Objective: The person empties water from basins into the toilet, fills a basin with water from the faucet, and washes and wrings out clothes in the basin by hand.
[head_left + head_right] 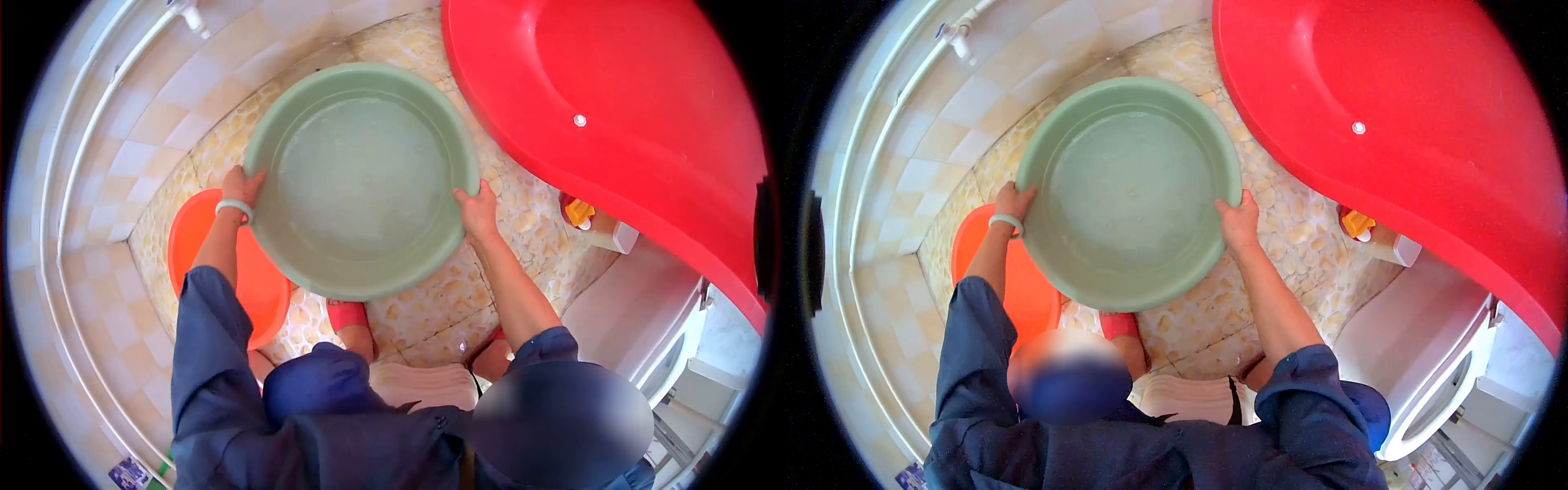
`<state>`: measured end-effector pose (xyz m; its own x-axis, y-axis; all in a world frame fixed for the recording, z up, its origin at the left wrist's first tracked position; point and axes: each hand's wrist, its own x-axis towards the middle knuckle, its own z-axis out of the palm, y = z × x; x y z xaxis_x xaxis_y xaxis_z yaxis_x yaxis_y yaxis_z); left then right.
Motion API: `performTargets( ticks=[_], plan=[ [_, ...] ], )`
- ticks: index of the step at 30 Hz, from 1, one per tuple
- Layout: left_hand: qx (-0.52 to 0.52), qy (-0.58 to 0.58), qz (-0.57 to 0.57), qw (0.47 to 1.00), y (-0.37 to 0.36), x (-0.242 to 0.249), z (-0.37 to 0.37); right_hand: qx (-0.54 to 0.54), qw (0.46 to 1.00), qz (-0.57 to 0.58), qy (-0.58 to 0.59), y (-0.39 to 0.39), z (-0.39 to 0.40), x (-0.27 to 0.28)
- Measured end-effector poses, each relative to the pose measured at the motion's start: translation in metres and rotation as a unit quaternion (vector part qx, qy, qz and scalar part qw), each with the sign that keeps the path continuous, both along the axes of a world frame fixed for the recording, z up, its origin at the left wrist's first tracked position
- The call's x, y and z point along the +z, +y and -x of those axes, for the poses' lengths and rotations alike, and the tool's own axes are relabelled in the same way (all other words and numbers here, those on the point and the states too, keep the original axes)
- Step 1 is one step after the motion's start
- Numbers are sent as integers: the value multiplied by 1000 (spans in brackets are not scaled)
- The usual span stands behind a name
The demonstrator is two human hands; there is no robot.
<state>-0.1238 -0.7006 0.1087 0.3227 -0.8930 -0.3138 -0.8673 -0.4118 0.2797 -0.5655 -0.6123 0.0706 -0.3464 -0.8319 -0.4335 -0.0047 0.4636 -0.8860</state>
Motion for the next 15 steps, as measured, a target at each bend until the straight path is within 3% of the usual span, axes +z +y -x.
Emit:
performTargets(
  ticks=[1, 4, 9, 15],
  plan=[
    [-3, 15, 10, 1000, 2, 0, 2, 15, 999, -9, 28, 0, 4, 0],
    [1, 65, 39, 997, 16, -4, 1, -23, 997, 3, -67, 0, 12, 7],
    [73, 199, 92, 973, 25, 12, 38, -51, 998, -2, -44, 8, 32, 31],
    [80, 296, 81, 948, 29, 34, 61, -85, 996, 25, -26, 34, 60, 85]
  ],
)
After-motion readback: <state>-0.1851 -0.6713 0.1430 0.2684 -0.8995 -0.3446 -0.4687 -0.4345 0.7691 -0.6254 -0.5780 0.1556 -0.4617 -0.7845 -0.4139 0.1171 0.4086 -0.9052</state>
